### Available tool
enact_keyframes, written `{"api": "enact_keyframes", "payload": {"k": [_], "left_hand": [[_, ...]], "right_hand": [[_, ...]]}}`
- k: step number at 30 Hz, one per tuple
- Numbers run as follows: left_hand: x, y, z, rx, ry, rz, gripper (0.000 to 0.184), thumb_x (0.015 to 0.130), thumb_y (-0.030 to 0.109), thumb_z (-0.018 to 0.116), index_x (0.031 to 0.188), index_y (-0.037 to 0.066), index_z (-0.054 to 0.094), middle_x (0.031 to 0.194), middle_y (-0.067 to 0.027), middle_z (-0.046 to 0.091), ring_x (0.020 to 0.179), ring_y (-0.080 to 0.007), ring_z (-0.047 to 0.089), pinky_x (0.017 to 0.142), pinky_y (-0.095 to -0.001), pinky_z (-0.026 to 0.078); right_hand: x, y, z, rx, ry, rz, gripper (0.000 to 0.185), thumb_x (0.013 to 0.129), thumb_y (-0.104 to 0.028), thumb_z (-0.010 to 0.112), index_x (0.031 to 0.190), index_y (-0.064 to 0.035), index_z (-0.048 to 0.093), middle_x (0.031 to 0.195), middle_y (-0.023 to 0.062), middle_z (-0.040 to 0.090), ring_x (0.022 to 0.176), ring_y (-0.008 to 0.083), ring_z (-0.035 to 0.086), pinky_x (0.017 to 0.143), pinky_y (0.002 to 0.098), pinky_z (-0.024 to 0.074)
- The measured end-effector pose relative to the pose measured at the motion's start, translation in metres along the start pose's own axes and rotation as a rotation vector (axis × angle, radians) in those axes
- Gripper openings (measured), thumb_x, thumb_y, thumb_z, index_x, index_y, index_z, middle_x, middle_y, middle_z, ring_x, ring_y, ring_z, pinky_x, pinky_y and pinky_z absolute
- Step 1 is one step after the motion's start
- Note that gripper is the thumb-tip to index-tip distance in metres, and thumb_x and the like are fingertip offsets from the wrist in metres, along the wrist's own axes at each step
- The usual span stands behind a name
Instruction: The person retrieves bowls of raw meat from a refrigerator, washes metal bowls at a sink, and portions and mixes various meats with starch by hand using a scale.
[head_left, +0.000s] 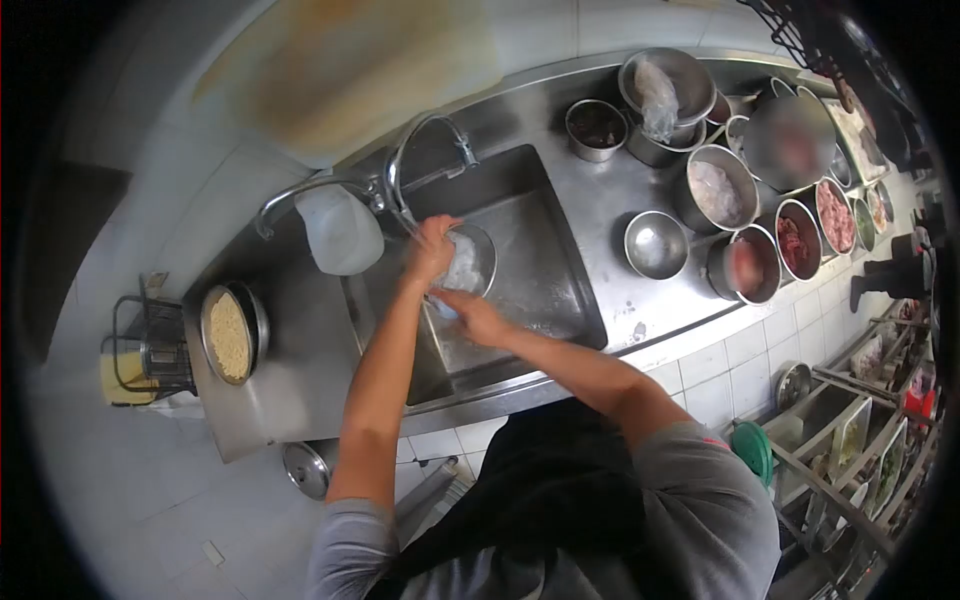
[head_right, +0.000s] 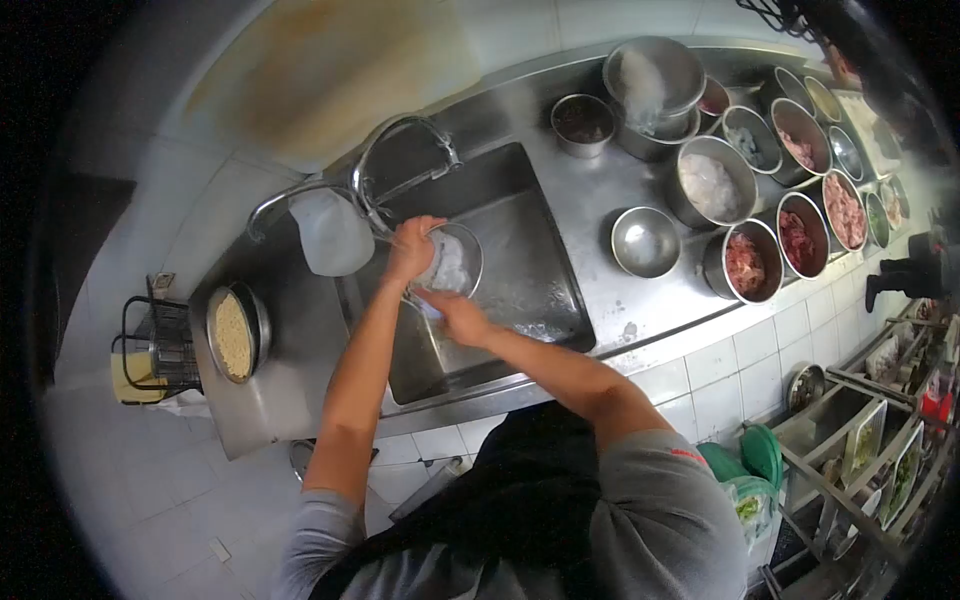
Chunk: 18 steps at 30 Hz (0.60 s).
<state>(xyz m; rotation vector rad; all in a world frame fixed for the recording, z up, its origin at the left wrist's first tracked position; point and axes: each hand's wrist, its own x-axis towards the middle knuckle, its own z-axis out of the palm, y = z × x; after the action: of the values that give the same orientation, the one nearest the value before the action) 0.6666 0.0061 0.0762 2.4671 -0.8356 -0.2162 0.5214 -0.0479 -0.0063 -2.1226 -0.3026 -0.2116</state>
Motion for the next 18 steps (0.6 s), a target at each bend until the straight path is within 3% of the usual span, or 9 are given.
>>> {"api": "enact_keyframes", "payload": {"k": [1,3,6,8,11,13,15,16,18], "left_hand": [[0.010,0.001,-0.005,0.000,-0.102,0.034,0.038,0.070,-0.005,0.044,0.103,0.005,0.062,0.101,-0.0166,0.064,0.095,-0.0362,0.059,0.084,-0.0418,0.046],[0.012,0.010,-0.009,0.001,-0.215,0.065,0.038,0.071,-0.004,0.044,0.103,0.005,0.062,0.099,-0.0184,0.064,0.094,-0.0376,0.059,0.082,-0.0420,0.047],[0.005,0.023,-0.007,0.227,0.001,0.014,0.039,0.072,-0.003,0.044,0.106,0.004,0.061,0.102,-0.0183,0.063,0.098,-0.0373,0.058,0.085,-0.0427,0.045],[-0.008,0.003,0.002,0.154,0.385,0.126,0.040,0.071,-0.004,0.044,0.108,0.004,0.059,0.106,-0.0167,0.062,0.102,-0.0362,0.056,0.089,-0.0434,0.043],[-0.018,-0.001,0.005,0.001,0.254,-0.020,0.041,0.071,-0.005,0.044,0.108,0.004,0.058,0.109,-0.0147,0.060,0.103,-0.0345,0.055,0.096,-0.0432,0.038],[-0.006,-0.013,0.002,0.013,0.240,0.115,0.042,0.070,-0.006,0.043,0.108,0.004,0.058,0.109,-0.0142,0.061,0.103,-0.0340,0.055,0.098,-0.0429,0.036],[-0.010,-0.024,-0.006,0.028,0.214,0.233,0.043,0.070,-0.007,0.043,0.108,0.004,0.058,0.109,-0.0137,0.061,0.102,-0.0335,0.056,0.101,-0.0426,0.033],[-0.009,-0.020,-0.012,0.019,0.112,0.238,0.043,0.070,-0.007,0.042,0.107,0.004,0.059,0.108,-0.0131,0.061,0.103,-0.0322,0.056,0.103,-0.0431,0.031],[-0.011,-0.004,-0.014,0.042,0.039,0.274,0.040,0.070,-0.008,0.040,0.104,0.004,0.060,0.106,-0.0122,0.062,0.103,-0.0289,0.057,0.103,-0.0440,0.030]], "right_hand": [[-0.002,0.008,-0.005,-0.104,0.061,-0.153,0.056,0.072,0.000,0.054,0.127,-0.0116,0.048,0.119,0.0170,0.055,0.104,0.0347,0.056,0.088,0.0408,0.0471],[-0.002,0.019,0.002,-0.234,-0.042,-0.107,0.063,0.072,0.002,0.052,0.133,-0.0146,0.043,0.120,0.0178,0.054,0.105,0.0351,0.056,0.089,0.0403,0.0471],[0.008,0.005,-0.011,-0.232,0.059,0.019,0.058,0.071,0.002,0.052,0.127,-0.0116,0.046,0.114,0.0198,0.056,0.101,0.0355,0.057,0.085,0.0424,0.0477],[0.019,-0.003,-0.011,0.099,0.197,0.163,0.045,0.074,0.000,0.054,0.118,-0.0061,0.049,0.106,0.0224,0.057,0.096,0.0366,0.058,0.079,0.0448,0.0471],[0.029,-0.027,0.018,0.343,0.299,0.261,0.048,0.073,0.000,0.058,0.119,-0.0031,0.047,0.097,0.0279,0.057,0.093,0.0380,0.058,0.080,0.0434,0.0460],[0.028,-0.039,0.011,0.603,0.152,0.444,0.055,0.074,-0.008,0.063,0.126,-0.0050,0.043,0.110,0.0270,0.054,0.103,0.0388,0.054,0.086,0.0430,0.0445],[0.014,-0.017,0.000,-0.036,0.122,-0.055,0.065,0.074,-0.018,0.066,0.132,-0.0073,0.039,0.126,0.0243,0.046,0.116,0.0405,0.045,0.096,0.0438,0.0381],[0.008,0.013,-0.002,-0.239,-0.114,-0.114,0.074,0.073,-0.031,0.066,0.137,-0.0095,0.035,0.136,0.0216,0.037,0.125,0.0421,0.035,0.103,0.0443,0.0305],[0.024,0.039,0.003,-0.511,-0.088,-0.139,0.075,0.071,-0.031,0.068,0.136,-0.0097,0.036,0.136,0.0217,0.038,0.124,0.0424,0.036,0.103,0.0446,0.0306]]}}
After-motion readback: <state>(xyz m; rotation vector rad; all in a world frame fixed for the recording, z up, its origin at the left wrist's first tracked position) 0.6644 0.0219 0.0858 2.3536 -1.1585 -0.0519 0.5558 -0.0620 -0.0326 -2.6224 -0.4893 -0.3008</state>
